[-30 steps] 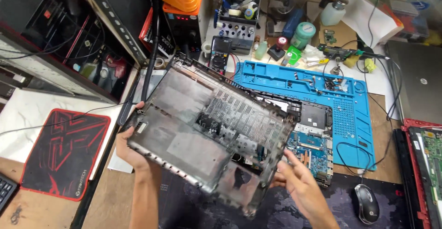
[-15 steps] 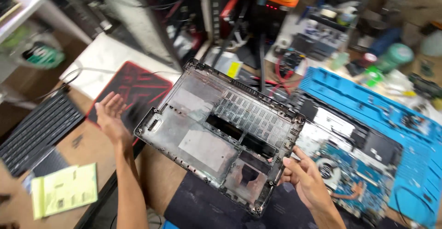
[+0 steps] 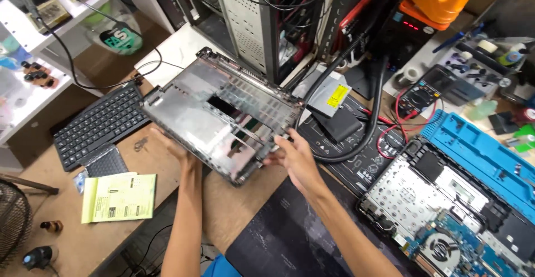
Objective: Disassembling a laptop by removing screws and prying off the back cover to access internal components
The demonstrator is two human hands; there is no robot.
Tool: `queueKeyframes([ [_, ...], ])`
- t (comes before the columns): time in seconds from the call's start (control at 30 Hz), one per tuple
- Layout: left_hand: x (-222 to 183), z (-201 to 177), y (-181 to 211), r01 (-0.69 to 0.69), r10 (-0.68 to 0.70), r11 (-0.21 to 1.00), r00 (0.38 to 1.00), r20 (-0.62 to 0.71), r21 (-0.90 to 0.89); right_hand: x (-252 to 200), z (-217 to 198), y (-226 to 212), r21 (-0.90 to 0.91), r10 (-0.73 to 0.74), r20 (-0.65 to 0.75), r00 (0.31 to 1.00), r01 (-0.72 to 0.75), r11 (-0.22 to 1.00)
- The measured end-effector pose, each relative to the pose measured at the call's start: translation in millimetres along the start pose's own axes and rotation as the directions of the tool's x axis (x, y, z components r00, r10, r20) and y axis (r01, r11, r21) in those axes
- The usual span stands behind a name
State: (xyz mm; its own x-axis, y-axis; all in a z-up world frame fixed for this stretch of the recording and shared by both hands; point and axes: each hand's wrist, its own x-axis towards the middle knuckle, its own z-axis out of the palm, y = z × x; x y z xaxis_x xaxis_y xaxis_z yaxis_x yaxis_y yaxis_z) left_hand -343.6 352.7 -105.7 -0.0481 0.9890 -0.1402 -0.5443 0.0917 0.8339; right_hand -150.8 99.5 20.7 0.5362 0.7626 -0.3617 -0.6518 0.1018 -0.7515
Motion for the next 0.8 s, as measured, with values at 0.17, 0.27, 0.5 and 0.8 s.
queueKeyframes([
  [0.17, 19, -17, -19, -0.089, 0.088, 0.996, 0.996, -0.028, -0.019, 41, 30, 23, 0.026, -0.013, 0.041, 0.999, 0.012, 1.0],
  [0.27, 23, -8, -28, -0.124, 0.127, 0.989, 0.992, -0.025, 0.085, 53, 43, 31, -0.004, 0.0, 0.045, 0.999, 0.0, 1.0],
  [0.5, -44, 50, 28, -0.156, 0.181, 0.96, 0.98, -0.087, 0.232, 94, 38, 68, -0.044, 0.058, 0.028, 0.998, -0.057, 0.997],
  [0.8, 7, 8, -13, -0.365, 0.413, 0.679, 0.907, 0.079, 0.637, 76, -16, 93, -0.284, -0.094, 0.224, 0.97, 0.157, 0.946],
])
